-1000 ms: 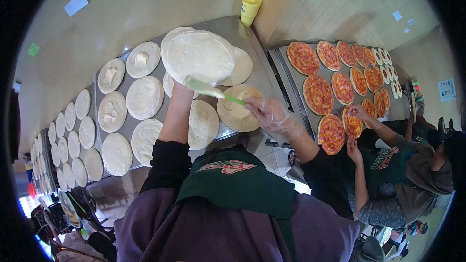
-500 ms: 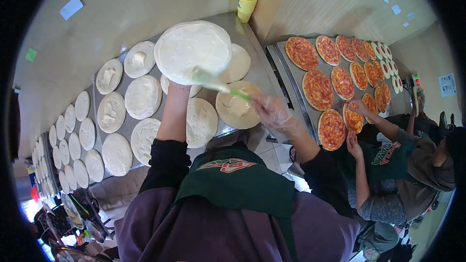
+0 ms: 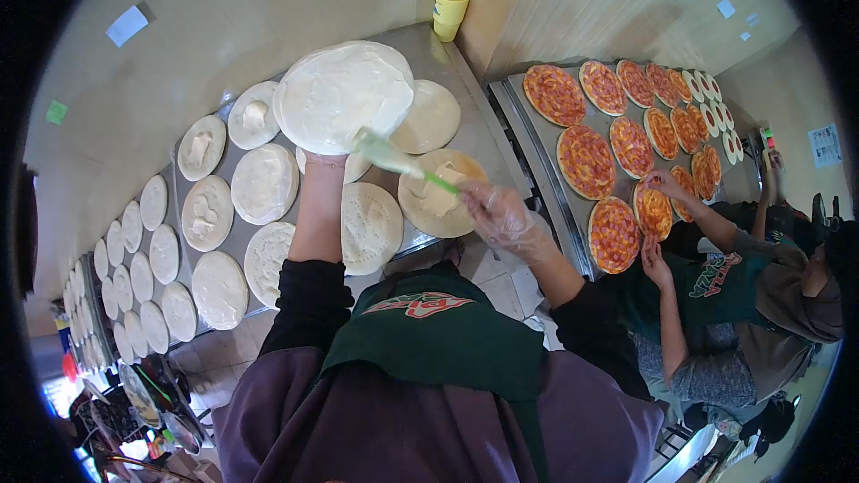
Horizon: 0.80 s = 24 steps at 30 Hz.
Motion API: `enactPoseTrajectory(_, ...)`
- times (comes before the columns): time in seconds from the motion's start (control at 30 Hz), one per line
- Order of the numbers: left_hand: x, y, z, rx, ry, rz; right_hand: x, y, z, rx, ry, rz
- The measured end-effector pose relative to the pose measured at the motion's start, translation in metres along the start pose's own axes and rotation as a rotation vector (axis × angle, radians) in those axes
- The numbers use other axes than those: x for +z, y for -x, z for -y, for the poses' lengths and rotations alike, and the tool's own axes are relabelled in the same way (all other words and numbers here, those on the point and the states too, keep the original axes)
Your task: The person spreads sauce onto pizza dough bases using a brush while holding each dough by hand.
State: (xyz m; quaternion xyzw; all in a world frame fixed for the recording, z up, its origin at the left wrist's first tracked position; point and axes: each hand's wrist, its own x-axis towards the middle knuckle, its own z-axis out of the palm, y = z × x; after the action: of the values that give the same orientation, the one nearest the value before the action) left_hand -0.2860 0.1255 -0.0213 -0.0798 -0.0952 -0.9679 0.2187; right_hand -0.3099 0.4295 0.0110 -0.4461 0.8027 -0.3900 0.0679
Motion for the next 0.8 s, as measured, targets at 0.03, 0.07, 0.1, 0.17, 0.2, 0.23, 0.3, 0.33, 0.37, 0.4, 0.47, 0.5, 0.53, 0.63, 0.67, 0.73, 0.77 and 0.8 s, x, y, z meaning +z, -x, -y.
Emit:
enactPoseTrajectory(0.03, 0.0, 0.0, -0.001, -0.001, 0.0, 0.0, 0.0, 0.001, 0.004, -0.056, -0.031, 0.061)
enactPoseTrajectory(0.07, 0.0, 0.0, -0.002, -0.012, 0.001, -0.002, -0.002, -0.001, 0.01, -0.055, -0.03, 0.06)
enactPoseTrajectory(0.1, -0.001, 0.0, -0.002, -0.022, 0.003, -0.006, -0.005, -0.004, 0.016, -0.016, -0.06, 0.05)
enactPoseTrajectory(0.17, -0.002, -0.001, -0.001, -0.024, 0.029, -0.004, -0.006, -0.007, 0.017, 0.025, -0.089, 0.044)
enactPoseTrajectory(0.2, -0.002, -0.001, 0.0, -0.025, 0.055, 0.002, -0.005, -0.012, 0.011, 0.109, -0.112, -0.046)
enactPoseTrajectory(0.23, -0.002, -0.001, 0.001, -0.024, 0.08, 0.008, -0.004, -0.014, 0.006, 0.192, -0.134, -0.136)
enactPoseTrajectory(0.3, -0.002, -0.002, 0.004, -0.021, 0.13, 0.019, 0.007, -0.013, -0.006, 0.193, -0.15, -0.152)
enactPoseTrajectory(0.33, -0.002, -0.002, 0.006, -0.019, 0.155, 0.026, 0.011, -0.014, -0.006, 0.194, -0.167, -0.171)
enactPoseTrajectory(0.37, -0.001, -0.003, 0.009, -0.016, 0.179, 0.032, 0.014, -0.013, -0.001, 0.191, -0.167, -0.167)
enactPoseTrajectory(0.4, -0.001, -0.003, 0.011, -0.013, 0.203, 0.036, 0.019, -0.007, 0.008, 0.241, -0.107, -0.124)
enactPoseTrajectory(0.47, 0.001, -0.004, 0.021, 0.07, 0.098, -0.067, 0.035, 0.001, 0.025, 0.27, -0.077, -0.087)
enactPoseTrajectory(0.5, 0.002, -0.005, 0.024, 0.148, -0.007, -0.169, 0.039, 0.003, 0.035, 0.268, -0.078, -0.085)
enactPoseTrajectory(0.53, 0.0, -0.004, 0.025, 0.149, -0.008, -0.171, 0.041, 0.005, 0.048, 0.163, -0.099, -0.083)
enactPoseTrajectory(0.63, -0.012, -0.001, 0.032, 0.259, -0.118, -0.149, 0.041, 0.005, 0.061, 0.027, -0.159, -0.078)
enactPoseTrajectory(0.67, -0.016, -0.001, 0.034, 0.294, -0.153, -0.14, 0.039, 0.004, 0.061, 0.044, -0.153, -0.092)
enactPoseTrajectory(0.73, -0.01, 0.001, 0.032, 0.327, -0.188, -0.133, 0.036, 0.001, 0.056, 0.063, -0.147, -0.107)
enactPoseTrajectory(0.77, 0.009, 0.005, 0.024, 0.268, -0.055, -0.097, 0.035, -0.001, 0.047, 0.168, -0.131, -0.139)
enactPoseTrajectory(0.8, 0.02, 0.008, 0.02, 0.211, 0.078, -0.059, 0.036, -0.002, 0.04, 0.271, -0.113, -0.171)
